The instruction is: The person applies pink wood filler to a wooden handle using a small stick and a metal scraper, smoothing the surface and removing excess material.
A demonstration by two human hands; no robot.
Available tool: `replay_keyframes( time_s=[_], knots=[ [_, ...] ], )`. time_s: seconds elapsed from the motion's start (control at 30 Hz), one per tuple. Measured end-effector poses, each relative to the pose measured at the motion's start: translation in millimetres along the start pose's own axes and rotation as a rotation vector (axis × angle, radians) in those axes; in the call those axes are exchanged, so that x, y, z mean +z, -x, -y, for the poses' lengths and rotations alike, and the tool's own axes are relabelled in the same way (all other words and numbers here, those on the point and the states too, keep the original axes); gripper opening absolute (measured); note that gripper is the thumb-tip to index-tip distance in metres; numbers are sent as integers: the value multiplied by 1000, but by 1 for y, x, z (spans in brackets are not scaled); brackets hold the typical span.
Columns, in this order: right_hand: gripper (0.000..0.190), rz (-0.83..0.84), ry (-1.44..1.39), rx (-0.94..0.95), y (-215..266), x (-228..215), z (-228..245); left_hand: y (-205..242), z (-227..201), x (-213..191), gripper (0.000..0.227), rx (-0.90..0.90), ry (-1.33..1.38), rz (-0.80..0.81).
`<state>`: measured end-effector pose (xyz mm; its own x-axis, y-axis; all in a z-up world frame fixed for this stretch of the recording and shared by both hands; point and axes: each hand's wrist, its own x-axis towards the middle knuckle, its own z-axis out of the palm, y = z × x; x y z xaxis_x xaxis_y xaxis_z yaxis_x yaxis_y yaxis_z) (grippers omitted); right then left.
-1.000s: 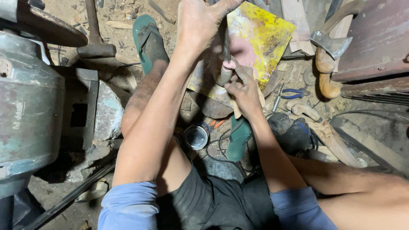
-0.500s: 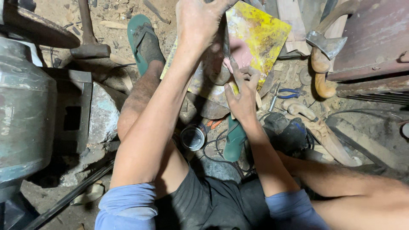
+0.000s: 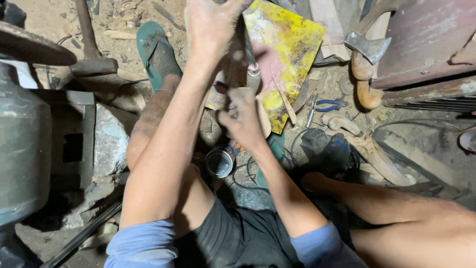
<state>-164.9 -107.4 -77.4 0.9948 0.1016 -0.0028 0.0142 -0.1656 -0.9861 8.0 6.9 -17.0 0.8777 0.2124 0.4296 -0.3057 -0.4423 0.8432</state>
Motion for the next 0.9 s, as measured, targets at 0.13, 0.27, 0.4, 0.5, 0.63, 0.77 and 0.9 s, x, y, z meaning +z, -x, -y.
replay_keyframes(
  time_s=[0.13,0.27,0.4,0.5,0.63,0.77,0.9],
  knots=[
    [40,-206,-404,114,-7,-81,-17,0,13,-12,42,22,42,43],
    [34,-241,-289,220,-63,-144,-70,1,10,-18,37,-63,25,94],
    [39,-132,140,93,-88,-146,-120,4,-5,-22,36,-52,214,80],
    [48,-201,516,9,-84,-137,-132,6,-16,-25,35,-64,270,88],
    [68,-105,1115,-7,-58,-119,-127,7,-29,-25,36,-122,281,102],
    [69,-81,1516,-172,-37,-117,-127,10,-25,-18,33,-386,239,207],
    [55,-28,1568,-231,-32,-124,-131,4,-10,-9,33,-104,49,40]
  ],
)
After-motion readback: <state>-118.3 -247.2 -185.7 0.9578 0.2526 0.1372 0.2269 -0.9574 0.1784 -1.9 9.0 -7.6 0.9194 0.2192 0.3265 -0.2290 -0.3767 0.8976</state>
